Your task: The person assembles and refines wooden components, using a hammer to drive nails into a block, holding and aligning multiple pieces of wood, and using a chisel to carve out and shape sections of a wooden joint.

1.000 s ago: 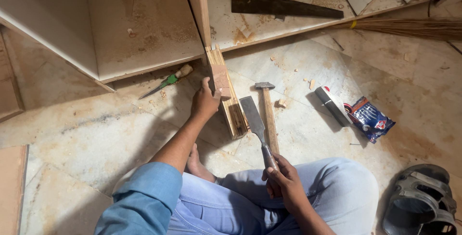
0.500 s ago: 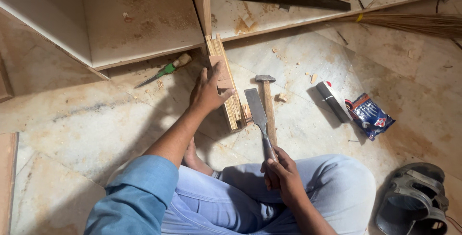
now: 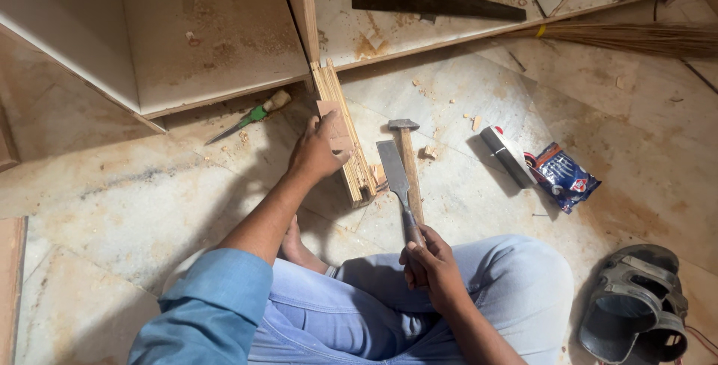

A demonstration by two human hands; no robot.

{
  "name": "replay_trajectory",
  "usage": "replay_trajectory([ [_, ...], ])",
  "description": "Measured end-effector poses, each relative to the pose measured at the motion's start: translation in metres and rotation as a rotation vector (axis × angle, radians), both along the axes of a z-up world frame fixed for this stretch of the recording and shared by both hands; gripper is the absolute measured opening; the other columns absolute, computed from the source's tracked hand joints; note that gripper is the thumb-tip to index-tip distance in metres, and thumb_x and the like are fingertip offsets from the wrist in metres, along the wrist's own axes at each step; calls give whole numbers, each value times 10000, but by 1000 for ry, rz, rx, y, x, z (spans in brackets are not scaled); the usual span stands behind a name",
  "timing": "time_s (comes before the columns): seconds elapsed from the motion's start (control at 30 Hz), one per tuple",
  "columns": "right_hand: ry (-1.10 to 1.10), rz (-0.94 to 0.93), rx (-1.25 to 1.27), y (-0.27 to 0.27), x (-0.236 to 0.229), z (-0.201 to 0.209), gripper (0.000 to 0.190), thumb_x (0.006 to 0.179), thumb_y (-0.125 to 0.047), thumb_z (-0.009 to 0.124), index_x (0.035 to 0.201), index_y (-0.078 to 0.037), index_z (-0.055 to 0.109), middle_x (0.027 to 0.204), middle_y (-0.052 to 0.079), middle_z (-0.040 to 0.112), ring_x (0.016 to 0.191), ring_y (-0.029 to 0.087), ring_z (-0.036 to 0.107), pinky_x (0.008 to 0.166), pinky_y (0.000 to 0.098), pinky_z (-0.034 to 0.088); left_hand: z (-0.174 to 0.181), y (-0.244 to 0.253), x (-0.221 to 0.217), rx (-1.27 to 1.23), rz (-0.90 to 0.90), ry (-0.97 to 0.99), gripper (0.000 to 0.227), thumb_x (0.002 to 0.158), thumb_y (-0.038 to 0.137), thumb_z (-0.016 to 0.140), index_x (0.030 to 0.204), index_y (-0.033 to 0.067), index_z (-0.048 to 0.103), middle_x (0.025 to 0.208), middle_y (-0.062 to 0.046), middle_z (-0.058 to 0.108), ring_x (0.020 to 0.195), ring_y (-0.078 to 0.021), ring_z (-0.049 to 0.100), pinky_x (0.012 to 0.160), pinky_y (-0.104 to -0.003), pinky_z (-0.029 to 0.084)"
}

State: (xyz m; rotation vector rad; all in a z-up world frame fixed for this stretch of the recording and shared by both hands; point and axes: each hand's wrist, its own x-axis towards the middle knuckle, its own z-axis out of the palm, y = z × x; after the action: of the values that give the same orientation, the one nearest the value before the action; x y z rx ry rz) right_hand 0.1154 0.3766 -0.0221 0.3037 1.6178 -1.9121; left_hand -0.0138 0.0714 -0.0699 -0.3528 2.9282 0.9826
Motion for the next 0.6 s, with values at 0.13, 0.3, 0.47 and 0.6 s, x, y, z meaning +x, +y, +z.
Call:
replay_trajectory([
  [0.13, 8, 4, -26, 0, 1, -2, 597, 909, -248, 638, 1420, 20, 481, 761, 140, 642, 498, 174, 570, 420, 304, 469, 6, 7, 7, 120, 4, -68, 1036, 687, 254, 945, 1540, 214, 359, 1392, -157, 506, 1275, -307, 567, 1073, -397, 482],
  [0.3, 12, 10, -41, 2, 2, -5, 596, 910, -249, 641, 1422, 8, 480, 760, 141, 642, 500, 174, 572, 423, 301, 472, 8, 9, 17, 163, 9, -43, 987, 688, 219, 950, 1520, 214, 419, 1349, -162, 533, 1264, -313, 576, 1075, -396, 482],
  [0.47, 10, -2, -54, 4, 2, -4, 595, 904, -250, 645, 1415, 11, 484, 760, 139, 641, 495, 176, 569, 419, 301, 468, 24, 14, 19, 184, 38, -74, 991, 660, 201, 947, 1509, 248, 437, 1335, -167, 543, 1231, -318, 605, 1051, -400, 508],
  [0.6, 1, -18, -57, 5, 2, -1, 586, 908, -251, 646, 1409, 11, 495, 760, 139, 641, 499, 176, 570, 425, 299, 470, 52, 21, 32, 149, -5, -86, 992, 660, 213, 957, 1501, 222, 430, 1348, -191, 537, 1230, -345, 595, 1032, -419, 511],
])
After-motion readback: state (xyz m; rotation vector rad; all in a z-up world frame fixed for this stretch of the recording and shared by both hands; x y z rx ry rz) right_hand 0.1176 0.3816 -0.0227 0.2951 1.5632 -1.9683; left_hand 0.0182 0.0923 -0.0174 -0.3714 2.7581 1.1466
